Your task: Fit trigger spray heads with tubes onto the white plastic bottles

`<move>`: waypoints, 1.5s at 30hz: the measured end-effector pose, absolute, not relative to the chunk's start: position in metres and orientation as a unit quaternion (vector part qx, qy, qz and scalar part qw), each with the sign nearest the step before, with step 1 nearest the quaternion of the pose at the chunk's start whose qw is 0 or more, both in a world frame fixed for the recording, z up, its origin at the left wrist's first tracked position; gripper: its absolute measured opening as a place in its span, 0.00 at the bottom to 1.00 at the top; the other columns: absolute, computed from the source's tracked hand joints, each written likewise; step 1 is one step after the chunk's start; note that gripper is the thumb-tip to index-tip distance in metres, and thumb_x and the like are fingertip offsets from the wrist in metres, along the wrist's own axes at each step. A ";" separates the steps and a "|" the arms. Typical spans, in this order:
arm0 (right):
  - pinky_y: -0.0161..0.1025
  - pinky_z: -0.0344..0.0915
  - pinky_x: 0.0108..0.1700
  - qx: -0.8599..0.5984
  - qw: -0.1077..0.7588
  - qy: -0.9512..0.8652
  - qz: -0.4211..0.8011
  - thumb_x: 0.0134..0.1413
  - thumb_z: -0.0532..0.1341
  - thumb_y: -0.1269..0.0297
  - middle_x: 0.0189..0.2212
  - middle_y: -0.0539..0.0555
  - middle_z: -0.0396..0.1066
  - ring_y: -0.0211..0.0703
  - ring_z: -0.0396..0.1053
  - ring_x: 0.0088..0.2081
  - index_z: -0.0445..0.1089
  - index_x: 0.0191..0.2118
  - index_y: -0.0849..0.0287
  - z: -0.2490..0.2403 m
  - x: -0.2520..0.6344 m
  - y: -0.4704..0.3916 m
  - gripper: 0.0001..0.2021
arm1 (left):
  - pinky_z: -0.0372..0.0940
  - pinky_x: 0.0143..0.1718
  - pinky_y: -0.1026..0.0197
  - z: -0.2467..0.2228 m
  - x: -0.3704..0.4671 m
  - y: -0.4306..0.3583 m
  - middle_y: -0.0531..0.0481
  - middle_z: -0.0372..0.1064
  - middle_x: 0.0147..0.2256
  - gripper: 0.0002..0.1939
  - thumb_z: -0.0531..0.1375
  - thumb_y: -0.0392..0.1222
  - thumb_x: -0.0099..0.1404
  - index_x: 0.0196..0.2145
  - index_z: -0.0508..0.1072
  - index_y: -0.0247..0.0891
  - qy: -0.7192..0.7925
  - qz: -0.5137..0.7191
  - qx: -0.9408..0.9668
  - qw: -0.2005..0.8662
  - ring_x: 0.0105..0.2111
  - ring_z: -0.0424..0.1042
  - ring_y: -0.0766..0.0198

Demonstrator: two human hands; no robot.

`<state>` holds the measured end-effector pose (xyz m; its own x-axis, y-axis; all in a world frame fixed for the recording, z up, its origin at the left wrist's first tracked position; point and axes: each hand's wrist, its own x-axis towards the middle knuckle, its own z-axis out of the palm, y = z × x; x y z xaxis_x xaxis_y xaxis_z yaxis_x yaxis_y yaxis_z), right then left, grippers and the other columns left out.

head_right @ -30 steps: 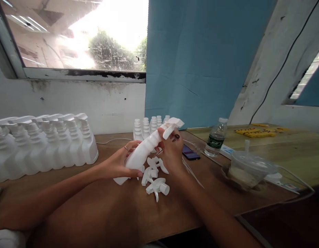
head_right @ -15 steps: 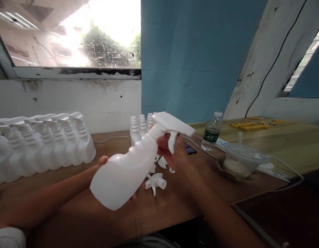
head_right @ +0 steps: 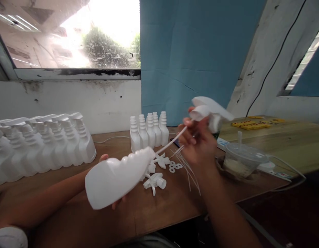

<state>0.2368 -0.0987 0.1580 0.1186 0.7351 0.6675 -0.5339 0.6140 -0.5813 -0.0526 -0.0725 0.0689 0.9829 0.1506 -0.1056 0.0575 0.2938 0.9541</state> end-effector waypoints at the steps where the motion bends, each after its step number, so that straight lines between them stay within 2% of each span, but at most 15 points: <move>1: 0.34 0.47 0.18 -0.098 0.761 -0.500 0.402 0.53 0.67 0.53 0.23 0.46 0.54 0.32 0.47 0.19 0.74 0.36 0.54 0.163 0.248 -0.099 0.11 | 0.68 0.28 0.45 0.075 -0.055 -0.069 0.37 0.73 0.37 0.56 0.50 0.85 0.38 0.44 0.72 0.28 0.096 0.069 0.600 0.792 0.29 0.75 0.42; 3: 0.37 0.60 0.25 -0.121 0.785 -0.491 0.359 0.57 0.65 0.55 0.22 0.47 0.49 0.38 0.58 0.27 0.75 0.36 0.55 0.172 0.271 -0.102 0.09 | 0.68 0.33 0.46 0.086 -0.061 -0.058 0.37 0.72 0.41 0.54 0.52 0.82 0.42 0.49 0.71 0.29 0.093 0.145 0.598 0.783 0.34 0.74 0.42; 6: 0.41 0.63 0.31 -0.201 0.764 -0.502 0.353 0.60 0.61 0.59 0.24 0.50 0.53 0.41 0.61 0.32 0.76 0.35 0.52 0.179 0.300 -0.105 0.07 | 0.67 0.41 0.46 0.090 -0.068 -0.039 0.35 0.69 0.48 0.50 0.53 0.77 0.51 0.55 0.65 0.30 0.132 0.370 0.614 0.684 0.43 0.72 0.42; 9: 0.41 0.52 0.22 -0.272 0.726 -0.512 0.369 0.58 0.60 0.61 0.22 0.48 0.50 0.37 0.51 0.23 0.76 0.34 0.51 0.180 0.318 -0.100 0.06 | 0.65 0.49 0.48 0.073 -0.073 -0.021 0.40 0.67 0.50 0.41 0.58 0.67 0.59 0.61 0.57 0.39 0.213 0.560 0.614 0.514 0.49 0.69 0.46; 12: 0.39 0.38 0.19 -0.349 0.672 -0.527 0.386 0.56 0.62 0.56 0.21 0.45 0.41 0.34 0.40 0.20 0.75 0.33 0.54 0.176 0.325 -0.090 0.08 | 0.62 0.54 0.50 0.049 -0.072 -0.005 0.45 0.63 0.55 0.37 0.63 0.58 0.60 0.62 0.54 0.47 0.296 0.632 0.609 0.378 0.54 0.65 0.49; 15: 0.37 0.32 0.20 -0.397 0.623 -0.532 0.415 0.53 0.64 0.54 0.20 0.43 0.39 0.32 0.34 0.19 0.70 0.31 0.55 0.173 0.325 -0.080 0.10 | 0.59 0.58 0.48 0.029 -0.066 0.012 0.44 0.59 0.58 0.39 0.66 0.54 0.58 0.60 0.52 0.48 0.317 0.641 0.610 0.343 0.58 0.62 0.50; 20: 0.32 0.31 0.18 -0.479 0.539 -0.511 0.467 0.52 0.65 0.47 0.19 0.40 0.38 0.29 0.32 0.17 0.57 0.30 0.53 0.167 0.322 -0.061 0.19 | 0.56 0.61 0.46 0.010 -0.053 0.033 0.41 0.55 0.60 0.41 0.70 0.50 0.53 0.57 0.52 0.48 0.302 0.638 0.618 0.346 0.61 0.59 0.50; 24: 0.27 0.37 0.16 -0.556 0.412 -0.511 0.510 0.61 0.59 0.51 0.18 0.39 0.42 0.27 0.38 0.15 0.60 0.34 0.55 0.149 0.317 -0.038 0.13 | 0.55 0.62 0.46 0.001 -0.049 0.036 0.41 0.53 0.62 0.41 0.70 0.50 0.53 0.57 0.51 0.48 0.287 0.638 0.628 0.341 0.62 0.58 0.51; 26: 0.26 0.41 0.15 -0.594 0.384 -0.499 0.501 0.64 0.56 0.54 0.17 0.40 0.46 0.27 0.42 0.14 0.60 0.33 0.56 0.133 0.312 -0.027 0.12 | 0.54 0.63 0.46 -0.002 -0.048 0.036 0.40 0.53 0.62 0.41 0.70 0.49 0.54 0.57 0.51 0.48 0.285 0.637 0.632 0.337 0.62 0.57 0.51; 29: 0.29 0.52 0.16 -0.631 0.386 -0.481 0.471 0.64 0.56 0.59 0.18 0.46 0.58 0.31 0.54 0.15 0.60 0.33 0.57 0.108 0.307 -0.013 0.10 | 0.53 0.63 0.46 -0.006 -0.047 0.038 0.40 0.55 0.61 0.40 0.70 0.50 0.54 0.57 0.52 0.47 0.285 0.638 0.635 0.329 0.62 0.57 0.51; 31: 0.33 0.63 0.21 -0.646 0.392 -0.472 0.455 0.65 0.56 0.62 0.23 0.52 0.66 0.37 0.64 0.20 0.62 0.36 0.59 0.094 0.308 -0.005 0.07 | 0.53 0.63 0.47 -0.008 -0.045 0.040 0.39 0.55 0.61 0.41 0.70 0.51 0.53 0.57 0.52 0.46 0.285 0.642 0.635 0.322 0.62 0.58 0.51; 33: 0.36 0.68 0.28 -0.657 0.404 -0.465 0.434 0.65 0.56 0.64 0.29 0.56 0.71 0.40 0.70 0.26 0.65 0.39 0.61 0.085 0.311 0.001 0.06 | 0.54 0.63 0.47 -0.009 -0.042 0.043 0.39 0.55 0.60 0.42 0.70 0.52 0.53 0.57 0.52 0.45 0.281 0.647 0.635 0.316 0.62 0.58 0.51; 37: 0.38 0.71 0.35 -0.664 0.443 -0.461 0.387 0.65 0.57 0.61 0.41 0.57 0.72 0.39 0.72 0.34 0.68 0.46 0.61 0.079 0.321 0.008 0.10 | 0.53 0.63 0.47 -0.009 -0.036 0.045 0.37 0.52 0.62 0.42 0.70 0.51 0.54 0.58 0.50 0.45 0.276 0.650 0.639 0.305 0.63 0.56 0.52; 40: 0.38 0.71 0.36 -0.640 0.478 -0.479 0.363 0.64 0.57 0.60 0.48 0.61 0.72 0.43 0.74 0.38 0.68 0.49 0.59 0.079 0.323 0.008 0.12 | 0.52 0.63 0.47 -0.008 -0.032 0.045 0.36 0.50 0.63 0.44 0.71 0.50 0.52 0.58 0.49 0.44 0.278 0.649 0.642 0.297 0.64 0.54 0.51; 45: 0.39 0.70 0.34 -0.610 0.520 -0.508 0.317 0.60 0.59 0.58 0.50 0.63 0.72 0.50 0.75 0.42 0.69 0.49 0.58 0.078 0.317 0.012 0.14 | 0.54 0.61 0.47 -0.006 -0.029 0.045 0.35 0.50 0.61 0.45 0.71 0.50 0.50 0.57 0.49 0.43 0.300 0.645 0.640 0.291 0.62 0.56 0.50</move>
<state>0.3174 0.0123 0.0778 0.2844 0.9483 0.1410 0.2904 0.0550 -0.9553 -0.0288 0.0446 -0.0060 -0.0120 0.7589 0.6511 0.0089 -0.6511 0.7590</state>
